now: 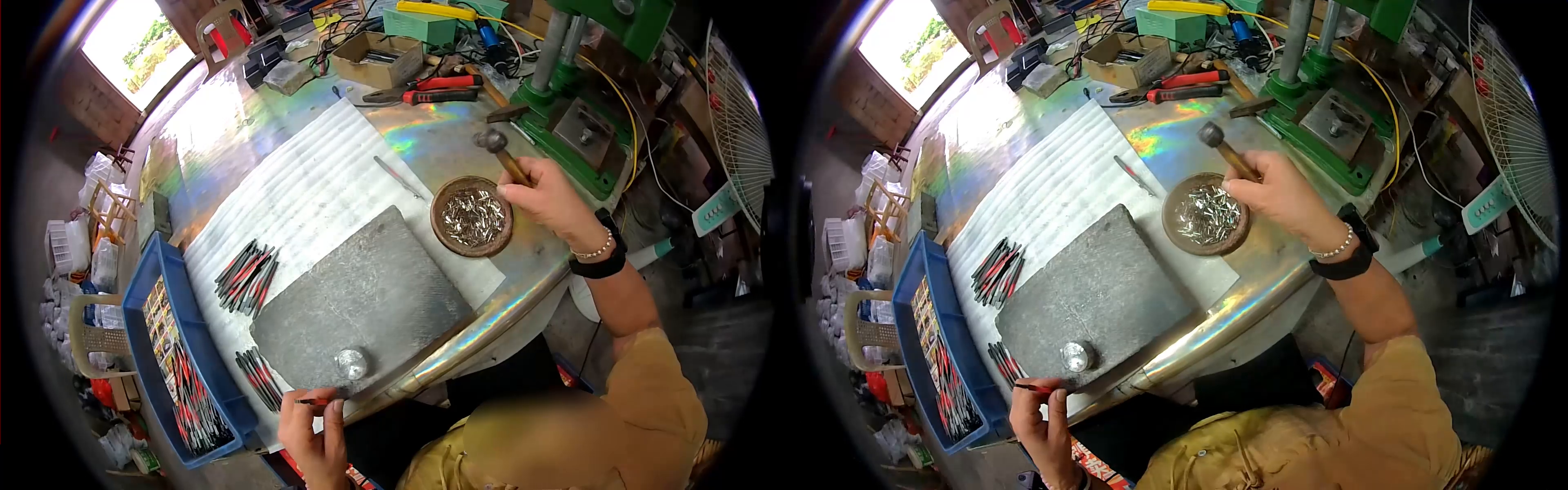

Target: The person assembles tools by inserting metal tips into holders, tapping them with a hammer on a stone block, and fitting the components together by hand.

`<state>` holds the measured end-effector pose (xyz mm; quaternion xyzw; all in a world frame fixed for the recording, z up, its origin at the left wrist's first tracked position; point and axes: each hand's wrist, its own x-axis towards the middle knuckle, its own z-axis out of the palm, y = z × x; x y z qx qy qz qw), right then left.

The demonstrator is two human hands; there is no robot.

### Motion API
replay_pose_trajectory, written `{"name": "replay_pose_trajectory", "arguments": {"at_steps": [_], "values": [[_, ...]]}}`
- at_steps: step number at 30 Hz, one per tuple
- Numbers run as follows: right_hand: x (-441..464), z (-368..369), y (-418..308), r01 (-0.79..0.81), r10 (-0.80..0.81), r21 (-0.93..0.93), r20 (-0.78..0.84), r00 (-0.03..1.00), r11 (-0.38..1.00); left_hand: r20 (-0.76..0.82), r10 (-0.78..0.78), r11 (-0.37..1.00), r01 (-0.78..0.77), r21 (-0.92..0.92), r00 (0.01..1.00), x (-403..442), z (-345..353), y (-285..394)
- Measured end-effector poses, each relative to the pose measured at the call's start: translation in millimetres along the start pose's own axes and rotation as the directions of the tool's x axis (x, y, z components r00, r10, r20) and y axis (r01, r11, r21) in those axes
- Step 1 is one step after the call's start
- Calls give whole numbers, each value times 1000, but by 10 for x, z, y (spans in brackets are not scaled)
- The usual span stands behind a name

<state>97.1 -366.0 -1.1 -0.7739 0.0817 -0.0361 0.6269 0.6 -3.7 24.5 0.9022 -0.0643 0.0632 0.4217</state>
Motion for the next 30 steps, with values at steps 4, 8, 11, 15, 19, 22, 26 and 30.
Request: {"name": "replay_pose_trajectory", "arguments": {"at_steps": [4,8,11,15,19,22,26,30], "values": [[-206,-30,-153,-193,147,304,169,975,933,-7,-10,999,9,-53,1000,-47,12,-77],[-651,209,-96,-319,146,463,371,917,827,22,-113,965,115,-234,993,-171,-56,-133],[-930,456,-92,-438,160,417,553,818,796,96,-203,836,224,-500,974,-217,-53,36],[-1131,801,2,-539,86,477,688,720,694,156,-233,652,273,-707,960,-326,82,54],[-1201,1061,-52,-561,64,530,688,723,636,193,-264,547,311,-777,945,-384,172,59],[-1218,1165,-167,-604,113,497,707,698,623,252,-290,452,364,-814,923,-416,167,74],[-1274,1264,-213,-642,145,487,719,679,593,394,-263,189,448,-874,881,-446,195,21],[-1309,1314,-194,-640,108,460,755,647,615,450,-213,66,472,-879,867,-457,217,-68]]}}
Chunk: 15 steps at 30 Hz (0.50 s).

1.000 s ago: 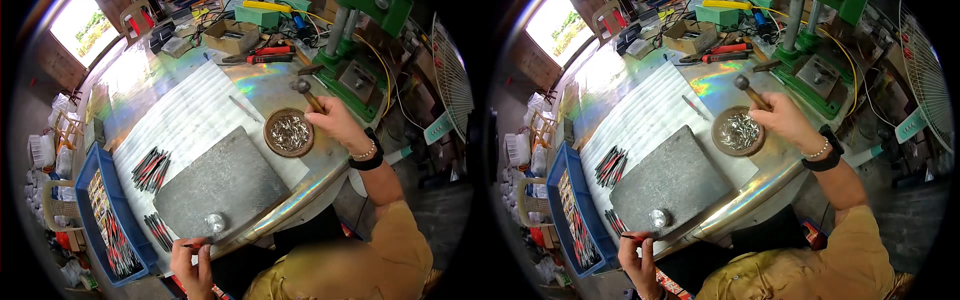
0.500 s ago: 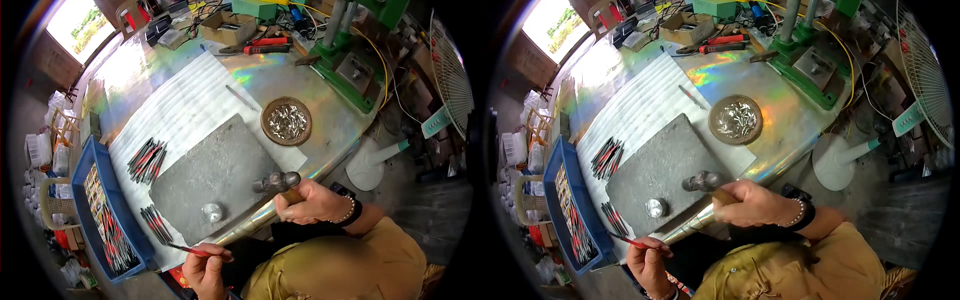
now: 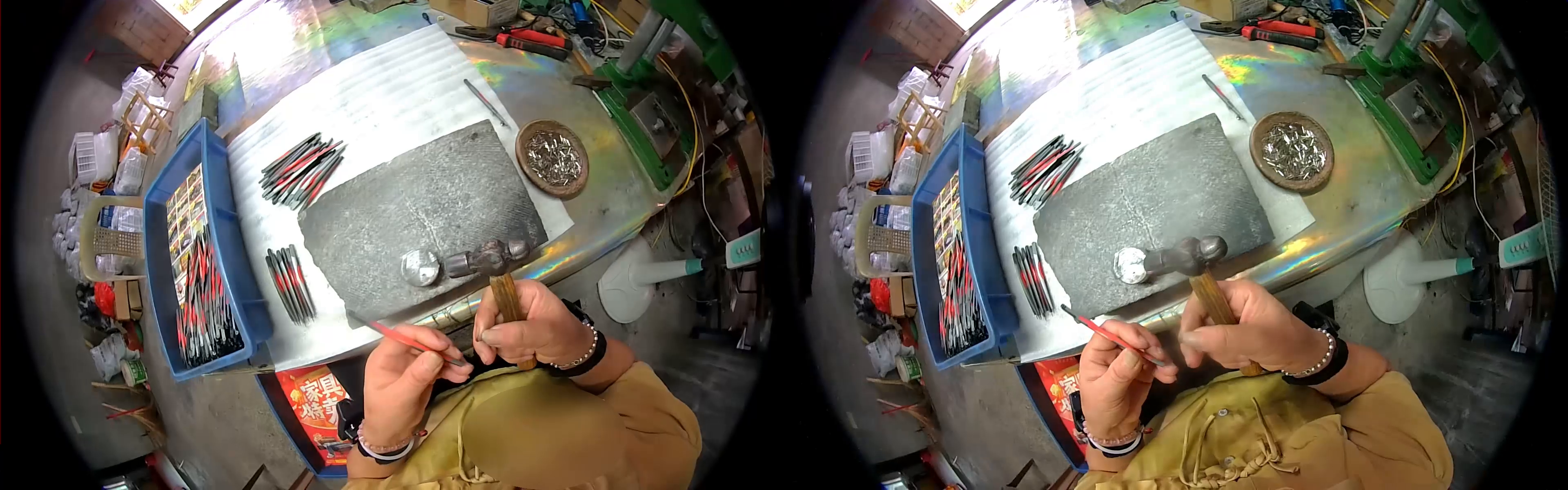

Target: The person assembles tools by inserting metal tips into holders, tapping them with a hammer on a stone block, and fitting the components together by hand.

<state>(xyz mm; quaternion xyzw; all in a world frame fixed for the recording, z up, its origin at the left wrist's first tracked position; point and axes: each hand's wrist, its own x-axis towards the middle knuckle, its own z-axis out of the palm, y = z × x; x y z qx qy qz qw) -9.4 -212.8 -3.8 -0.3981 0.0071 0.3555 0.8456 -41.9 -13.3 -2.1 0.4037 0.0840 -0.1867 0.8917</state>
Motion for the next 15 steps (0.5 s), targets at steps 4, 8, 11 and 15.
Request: {"name": "replay_pose_trajectory", "arguments": {"at_steps": [4,8,11,15], "values": [[-34,67,-27,-56,56,-73,-13,998,996,-21,-10,1000,9,-21,1000,9,-10,-2],[-18,171,-46,40,-36,-159,27,999,987,62,-6,992,13,-123,998,11,-97,-29],[-2,189,-23,125,-110,-190,88,990,974,62,-8,991,16,-134,998,6,-106,-30],[-19,210,37,125,-115,-200,60,992,972,65,0,990,10,-144,998,10,-122,-50]]}}
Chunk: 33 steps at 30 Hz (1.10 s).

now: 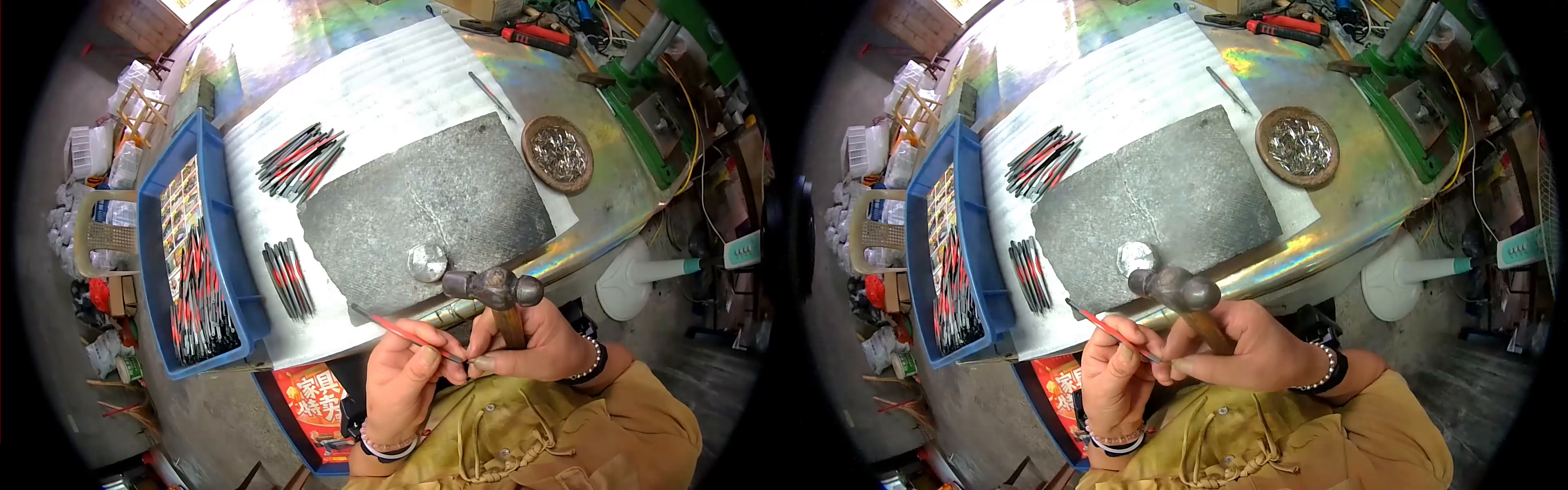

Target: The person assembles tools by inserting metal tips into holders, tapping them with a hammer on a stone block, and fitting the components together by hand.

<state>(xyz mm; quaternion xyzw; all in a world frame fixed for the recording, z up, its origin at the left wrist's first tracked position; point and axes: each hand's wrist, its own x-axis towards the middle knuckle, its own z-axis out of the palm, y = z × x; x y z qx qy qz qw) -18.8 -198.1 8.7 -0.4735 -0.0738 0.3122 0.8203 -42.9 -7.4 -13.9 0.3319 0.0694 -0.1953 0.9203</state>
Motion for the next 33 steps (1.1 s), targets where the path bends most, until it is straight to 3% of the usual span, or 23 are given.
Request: {"name": "replay_pose_trajectory", "arguments": {"at_steps": [10,16,28,31,33], "values": [[7,-42,70,34,-32,-58,33,999,998,34,53,991,-57,117,998,-8,1,-28],[-7,-37,83,63,-63,-39,4,998,997,16,26,997,-27,72,1000,-19,46,-2],[-45,-47,109,26,-26,-9,-14,1000,1000,82,246,909,-259,325,966,-56,87,-118],[-24,-23,86,19,-20,48,22,1000,999,75,190,954,-202,222,979,-58,63,-94],[2,13,-11,27,-31,85,43,999,996,80,99,994,-103,45,992,-42,35,-80]]}}
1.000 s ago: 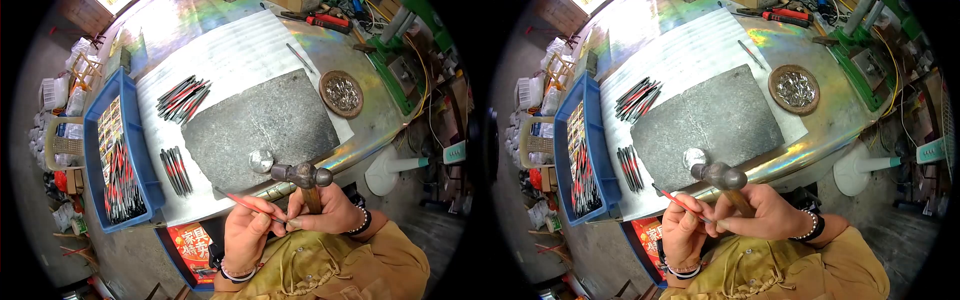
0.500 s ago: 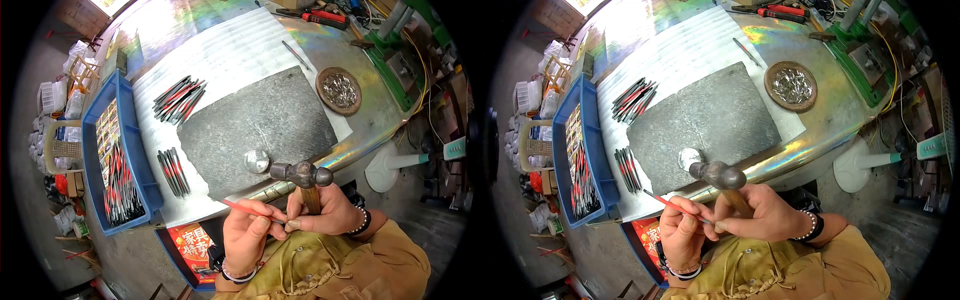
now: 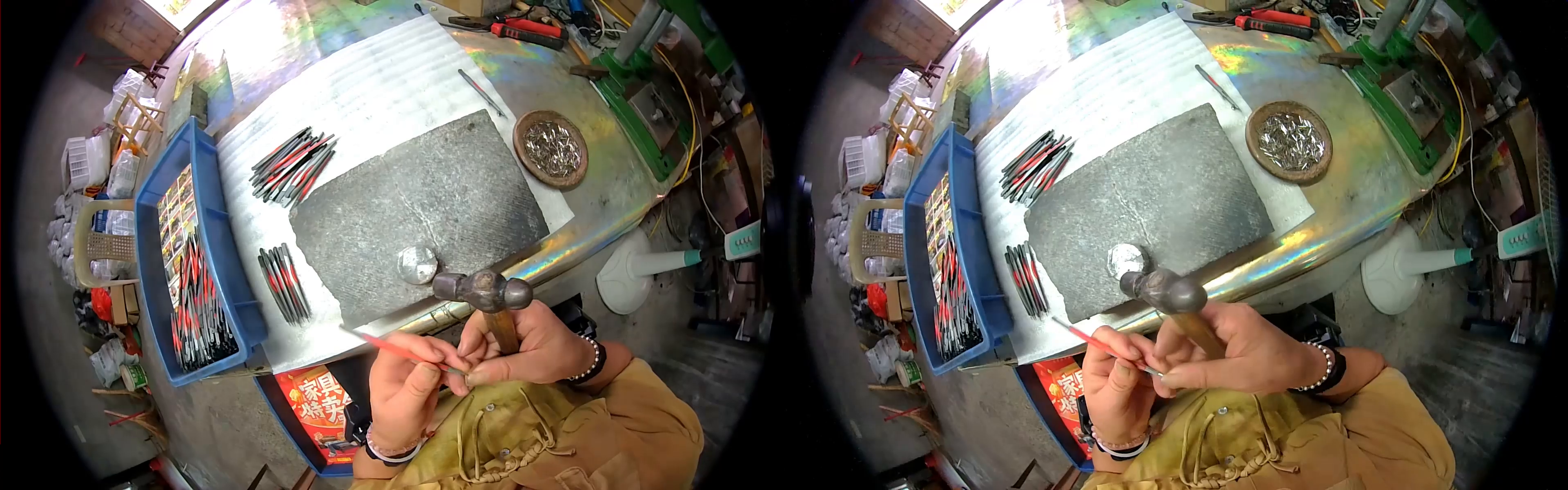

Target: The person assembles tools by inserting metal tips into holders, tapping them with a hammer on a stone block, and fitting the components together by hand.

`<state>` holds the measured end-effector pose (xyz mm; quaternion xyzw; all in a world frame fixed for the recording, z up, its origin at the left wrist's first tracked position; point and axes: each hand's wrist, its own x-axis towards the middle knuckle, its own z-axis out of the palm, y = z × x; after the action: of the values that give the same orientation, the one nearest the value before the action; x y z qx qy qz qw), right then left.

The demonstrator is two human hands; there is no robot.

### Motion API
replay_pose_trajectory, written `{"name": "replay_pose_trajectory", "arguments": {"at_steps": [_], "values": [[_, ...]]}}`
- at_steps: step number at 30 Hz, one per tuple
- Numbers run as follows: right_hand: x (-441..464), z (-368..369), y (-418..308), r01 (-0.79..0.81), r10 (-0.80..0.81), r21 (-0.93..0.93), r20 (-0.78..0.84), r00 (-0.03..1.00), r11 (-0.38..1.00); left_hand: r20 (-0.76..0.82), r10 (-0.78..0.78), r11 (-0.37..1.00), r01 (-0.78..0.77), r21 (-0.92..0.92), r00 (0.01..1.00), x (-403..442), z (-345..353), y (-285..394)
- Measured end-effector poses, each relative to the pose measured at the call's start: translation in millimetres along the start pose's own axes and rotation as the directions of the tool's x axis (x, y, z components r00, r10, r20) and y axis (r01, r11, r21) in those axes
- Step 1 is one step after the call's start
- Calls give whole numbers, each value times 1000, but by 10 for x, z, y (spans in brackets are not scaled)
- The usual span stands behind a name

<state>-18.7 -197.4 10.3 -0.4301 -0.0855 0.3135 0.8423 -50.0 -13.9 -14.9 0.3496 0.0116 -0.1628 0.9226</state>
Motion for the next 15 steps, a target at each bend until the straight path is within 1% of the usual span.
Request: {"name": "replay_pose_trajectory", "arguments": {"at_steps": [1,3,5,7,8,10,11,14,15], "values": [[12,3,-15,5,-5,-4,-10,1000,1000,12,-45,995,46,-93,999,9,-7,7],[34,3,-39,14,-15,-13,-30,999,1000,0,-56,991,55,-124,998,28,0,22],[19,-86,-36,39,-66,-213,-119,991,976,-14,-46,992,44,-122,999,49,4,60],[51,-137,-71,70,-150,-379,-184,971,923,-100,12,1000,-11,5,995,90,57,139],[88,-145,-114,54,-177,-499,-204,963,865,-139,46,997,-36,70,989,113,71,176],[183,-148,-244,9,-242,-709,-228,943,705,-149,118,986,-99,131,982,164,49,238],[238,-136,-362,32,-278,-852,-136,951,523,-149,147,979,-123,161,978,188,53,274],[448,-213,-269,172,-427,-937,27,904,304,-130,245,935,-199,294,961,268,79,344],[499,-218,-272,177,-389,-939,51,920,296,-119,279,912,-224,344,953,296,89,361]]}}
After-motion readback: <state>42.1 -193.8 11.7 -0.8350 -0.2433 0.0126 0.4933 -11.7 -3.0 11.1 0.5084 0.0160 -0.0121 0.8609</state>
